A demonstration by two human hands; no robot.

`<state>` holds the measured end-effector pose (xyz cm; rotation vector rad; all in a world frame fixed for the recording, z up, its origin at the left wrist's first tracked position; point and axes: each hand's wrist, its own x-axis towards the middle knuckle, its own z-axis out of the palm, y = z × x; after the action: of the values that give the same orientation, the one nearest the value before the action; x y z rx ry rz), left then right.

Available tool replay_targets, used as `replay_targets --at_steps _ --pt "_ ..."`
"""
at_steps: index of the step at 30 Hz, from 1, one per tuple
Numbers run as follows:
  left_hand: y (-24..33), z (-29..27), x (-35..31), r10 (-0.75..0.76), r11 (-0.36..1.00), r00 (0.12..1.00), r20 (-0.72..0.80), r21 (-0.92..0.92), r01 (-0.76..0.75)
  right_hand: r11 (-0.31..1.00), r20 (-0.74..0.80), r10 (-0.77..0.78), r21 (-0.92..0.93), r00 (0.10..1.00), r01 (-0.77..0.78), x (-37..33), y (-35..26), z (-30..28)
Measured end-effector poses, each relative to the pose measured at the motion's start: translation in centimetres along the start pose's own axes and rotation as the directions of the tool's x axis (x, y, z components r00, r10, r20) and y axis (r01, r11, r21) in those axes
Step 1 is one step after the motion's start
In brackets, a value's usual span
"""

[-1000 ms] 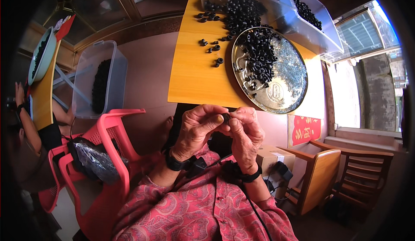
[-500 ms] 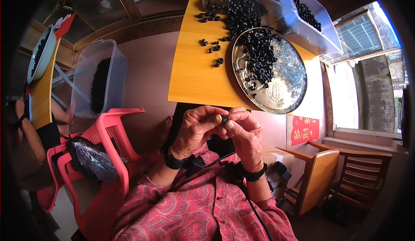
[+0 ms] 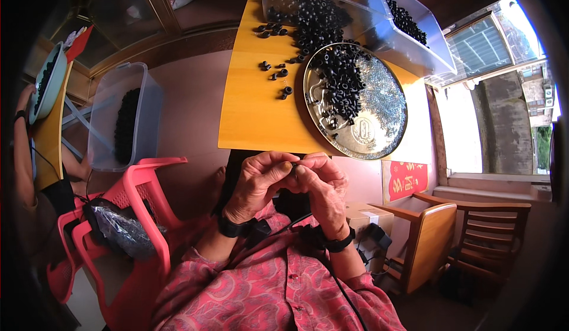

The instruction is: Assembling small black plastic parts with metal rings.

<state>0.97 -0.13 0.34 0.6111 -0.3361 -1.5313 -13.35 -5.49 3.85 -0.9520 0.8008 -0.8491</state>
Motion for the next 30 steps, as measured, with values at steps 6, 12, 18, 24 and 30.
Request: replay_targets --at_steps 6,12,18,24,30 --pt "-0.2 -0.5 0.5 -0.005 0.997 0.999 -0.054 -0.08 0.001 0.984 -0.055 -0.033 -0.177 0.998 0.023 0.7 -0.5 -0.6" --pt "0.0 -1.2 0.8 0.007 0.998 0.998 -0.058 -0.065 -0.011 0.578 0.0 -0.447 -0.763 0.894 0.289 3.5 -1.3 -3.7" --pt "0.3 -1.4 1.0 -0.018 0.999 0.999 -0.048 -0.033 0.017 0.22 0.122 -0.474 -0.943 0.872 0.251 5.8 -2.1 -4.4" --pt "0.2 -1.9 1.2 -0.014 0.998 0.998 -0.058 -0.055 0.011 0.067 0.248 -0.478 -0.946 0.843 0.317 8.8 -2.4 -3.0" --pt "0.4 -2.1 1.1 -0.008 0.999 0.998 -0.06 -0.046 0.006 -0.176 0.41 -0.426 -0.912 0.806 0.371 11.2 -1.7 -3.0"
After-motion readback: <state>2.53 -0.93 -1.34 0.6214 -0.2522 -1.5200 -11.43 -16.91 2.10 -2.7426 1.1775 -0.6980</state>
